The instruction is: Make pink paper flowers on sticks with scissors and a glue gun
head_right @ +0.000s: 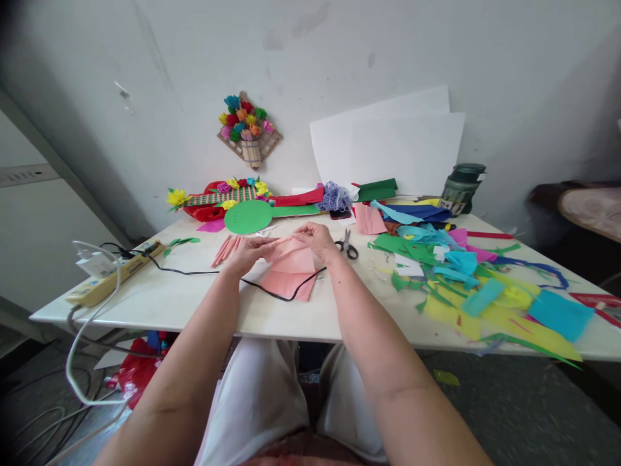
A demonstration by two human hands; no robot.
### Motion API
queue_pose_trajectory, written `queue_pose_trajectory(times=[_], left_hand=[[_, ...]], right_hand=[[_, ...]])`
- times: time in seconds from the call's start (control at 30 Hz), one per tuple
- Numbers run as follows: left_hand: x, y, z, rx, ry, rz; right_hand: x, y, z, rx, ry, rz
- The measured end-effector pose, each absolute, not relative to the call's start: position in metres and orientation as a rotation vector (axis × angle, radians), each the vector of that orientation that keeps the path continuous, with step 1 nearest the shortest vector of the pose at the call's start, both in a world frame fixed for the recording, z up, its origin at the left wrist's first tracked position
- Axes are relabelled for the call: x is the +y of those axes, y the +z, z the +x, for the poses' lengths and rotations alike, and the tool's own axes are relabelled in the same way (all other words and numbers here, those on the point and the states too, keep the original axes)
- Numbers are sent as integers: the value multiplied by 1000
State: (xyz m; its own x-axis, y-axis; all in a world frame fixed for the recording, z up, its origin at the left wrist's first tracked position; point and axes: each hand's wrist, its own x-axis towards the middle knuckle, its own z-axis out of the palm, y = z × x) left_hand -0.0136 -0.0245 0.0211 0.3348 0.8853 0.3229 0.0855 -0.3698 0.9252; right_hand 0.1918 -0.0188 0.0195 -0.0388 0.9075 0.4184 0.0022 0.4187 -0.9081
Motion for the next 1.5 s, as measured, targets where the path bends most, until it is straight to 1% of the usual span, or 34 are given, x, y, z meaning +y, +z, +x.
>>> queue_pose_trajectory(times=[0.23,0.4,0.5,0.6,0.73,0.87,1.17,1.5], left_hand=[[-23,20,-13,929,1161,1700],[-28,24,-11,696,1215,1611],[-27,23,-11,606,1178,1488],[-27,22,-12,628,1141,1379],[-30,23,-13,572,1036,1370],[-31,23,-13,472,1005,1394],[-32,27,-12,574,1038,1344],[-27,24,-18,701,1160,1336]], right_hand=[[-22,23,191,-1379,994,-862],[-24,24,189,-1362,1069,-815],[-26,25,188,-1370,1099,-784],[-27,25,188,-1372,1106,-783],[-26,25,188,-1372,1103,-789],[-25,24,188,-1409,1083,-803],[-25,25,189,-1508,934,-863],[-33,31,186,-1410,991,-835]])
